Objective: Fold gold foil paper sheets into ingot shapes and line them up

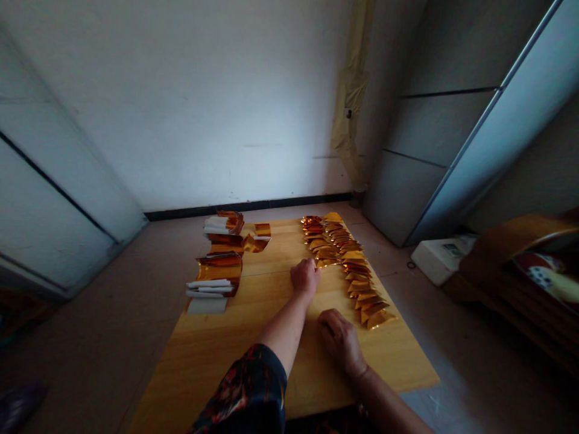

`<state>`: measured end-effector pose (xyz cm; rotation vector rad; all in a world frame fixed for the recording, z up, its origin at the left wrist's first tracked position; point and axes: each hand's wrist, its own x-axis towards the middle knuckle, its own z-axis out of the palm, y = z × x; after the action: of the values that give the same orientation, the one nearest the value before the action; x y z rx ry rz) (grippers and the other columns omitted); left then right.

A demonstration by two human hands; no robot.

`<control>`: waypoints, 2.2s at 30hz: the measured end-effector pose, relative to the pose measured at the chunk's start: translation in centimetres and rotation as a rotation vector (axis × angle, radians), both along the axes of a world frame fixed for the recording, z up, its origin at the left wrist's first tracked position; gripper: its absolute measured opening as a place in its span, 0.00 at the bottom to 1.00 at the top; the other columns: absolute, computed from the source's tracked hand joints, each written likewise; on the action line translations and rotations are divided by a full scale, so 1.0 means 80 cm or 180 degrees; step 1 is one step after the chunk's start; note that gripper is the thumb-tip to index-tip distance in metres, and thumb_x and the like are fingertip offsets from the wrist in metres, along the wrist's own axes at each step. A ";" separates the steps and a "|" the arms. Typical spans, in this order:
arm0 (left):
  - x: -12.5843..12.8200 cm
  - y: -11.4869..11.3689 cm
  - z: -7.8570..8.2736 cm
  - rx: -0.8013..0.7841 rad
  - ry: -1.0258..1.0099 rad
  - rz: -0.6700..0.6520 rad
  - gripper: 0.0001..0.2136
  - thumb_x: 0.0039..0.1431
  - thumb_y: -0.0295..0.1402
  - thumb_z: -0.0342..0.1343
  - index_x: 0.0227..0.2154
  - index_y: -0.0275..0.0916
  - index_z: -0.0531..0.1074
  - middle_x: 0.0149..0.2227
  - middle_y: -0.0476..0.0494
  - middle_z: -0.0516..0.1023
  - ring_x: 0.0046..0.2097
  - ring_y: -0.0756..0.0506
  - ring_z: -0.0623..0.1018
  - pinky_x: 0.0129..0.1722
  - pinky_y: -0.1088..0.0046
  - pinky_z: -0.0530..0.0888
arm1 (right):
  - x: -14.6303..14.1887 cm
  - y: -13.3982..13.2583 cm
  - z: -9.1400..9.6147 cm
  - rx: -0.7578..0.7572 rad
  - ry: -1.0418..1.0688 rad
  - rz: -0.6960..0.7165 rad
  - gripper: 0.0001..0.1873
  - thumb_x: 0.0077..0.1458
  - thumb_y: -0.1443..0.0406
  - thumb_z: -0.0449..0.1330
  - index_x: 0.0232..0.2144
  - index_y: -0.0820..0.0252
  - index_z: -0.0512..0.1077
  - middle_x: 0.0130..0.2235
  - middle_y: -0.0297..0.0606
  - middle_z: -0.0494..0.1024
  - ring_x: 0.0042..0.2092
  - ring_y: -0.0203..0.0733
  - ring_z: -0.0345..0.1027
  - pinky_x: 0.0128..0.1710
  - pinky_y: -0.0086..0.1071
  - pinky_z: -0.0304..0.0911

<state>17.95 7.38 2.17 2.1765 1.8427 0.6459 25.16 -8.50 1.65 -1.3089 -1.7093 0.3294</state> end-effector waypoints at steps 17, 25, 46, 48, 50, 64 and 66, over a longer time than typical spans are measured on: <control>-0.189 -0.036 0.096 0.0557 0.0609 0.0150 0.07 0.55 0.33 0.52 0.31 0.42 0.75 0.36 0.43 0.77 0.43 0.41 0.73 0.44 0.67 0.66 | 0.013 0.008 -0.010 -0.0097 0.0144 -0.0115 0.08 0.49 0.71 0.51 0.27 0.57 0.68 0.27 0.35 0.73 0.30 0.38 0.69 0.29 0.28 0.65; -0.296 -0.037 0.119 -0.1013 0.1612 0.0791 0.15 0.58 0.35 0.44 0.30 0.40 0.76 0.42 0.36 0.78 0.46 0.36 0.74 0.48 0.51 0.61 | 0.012 0.009 -0.006 -0.0209 0.0095 -0.0068 0.07 0.49 0.70 0.51 0.27 0.58 0.69 0.27 0.35 0.74 0.30 0.38 0.69 0.29 0.27 0.64; -0.335 -0.015 0.071 0.0175 -0.0003 0.0142 0.06 0.49 0.30 0.52 0.27 0.40 0.73 0.28 0.52 0.78 0.30 0.51 0.73 0.31 0.79 0.65 | 0.014 0.012 -0.006 -0.0343 0.0118 -0.0017 0.08 0.48 0.69 0.50 0.27 0.59 0.69 0.27 0.36 0.74 0.30 0.38 0.69 0.30 0.27 0.64; -0.338 -0.013 0.068 0.0229 -0.0166 0.0156 0.07 0.48 0.31 0.52 0.29 0.39 0.74 0.29 0.51 0.78 0.31 0.50 0.74 0.32 0.78 0.67 | 0.013 0.012 -0.006 -0.0348 0.0109 -0.0026 0.08 0.48 0.69 0.50 0.27 0.59 0.69 0.27 0.36 0.74 0.30 0.38 0.69 0.30 0.27 0.64; -0.340 -0.010 0.064 0.0258 -0.0247 0.0079 0.10 0.47 0.30 0.52 0.32 0.40 0.75 0.33 0.49 0.79 0.34 0.49 0.75 0.35 0.77 0.68 | 0.014 0.012 -0.007 -0.0334 0.0100 -0.0035 0.08 0.48 0.69 0.50 0.26 0.59 0.69 0.27 0.37 0.74 0.30 0.38 0.69 0.30 0.27 0.64; -0.348 -0.001 0.051 0.0574 0.0250 -0.0424 0.09 0.52 0.30 0.48 0.23 0.39 0.73 0.28 0.46 0.72 0.34 0.48 0.71 0.36 0.74 0.67 | 0.014 0.013 -0.013 -0.0294 0.0020 -0.0060 0.08 0.48 0.69 0.50 0.26 0.59 0.69 0.26 0.35 0.73 0.29 0.38 0.68 0.29 0.27 0.64; -0.347 -0.002 0.052 0.0598 0.0174 -0.0429 0.08 0.51 0.30 0.48 0.23 0.39 0.72 0.28 0.46 0.72 0.35 0.48 0.71 0.36 0.74 0.67 | 0.013 0.016 -0.012 -0.0212 -0.0060 -0.0069 0.08 0.49 0.70 0.50 0.28 0.59 0.69 0.28 0.37 0.74 0.31 0.38 0.69 0.32 0.28 0.65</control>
<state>-9.85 7.18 6.34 2.4359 1.7034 0.7655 26.23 -7.24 0.71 -1.3819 -1.7113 0.3652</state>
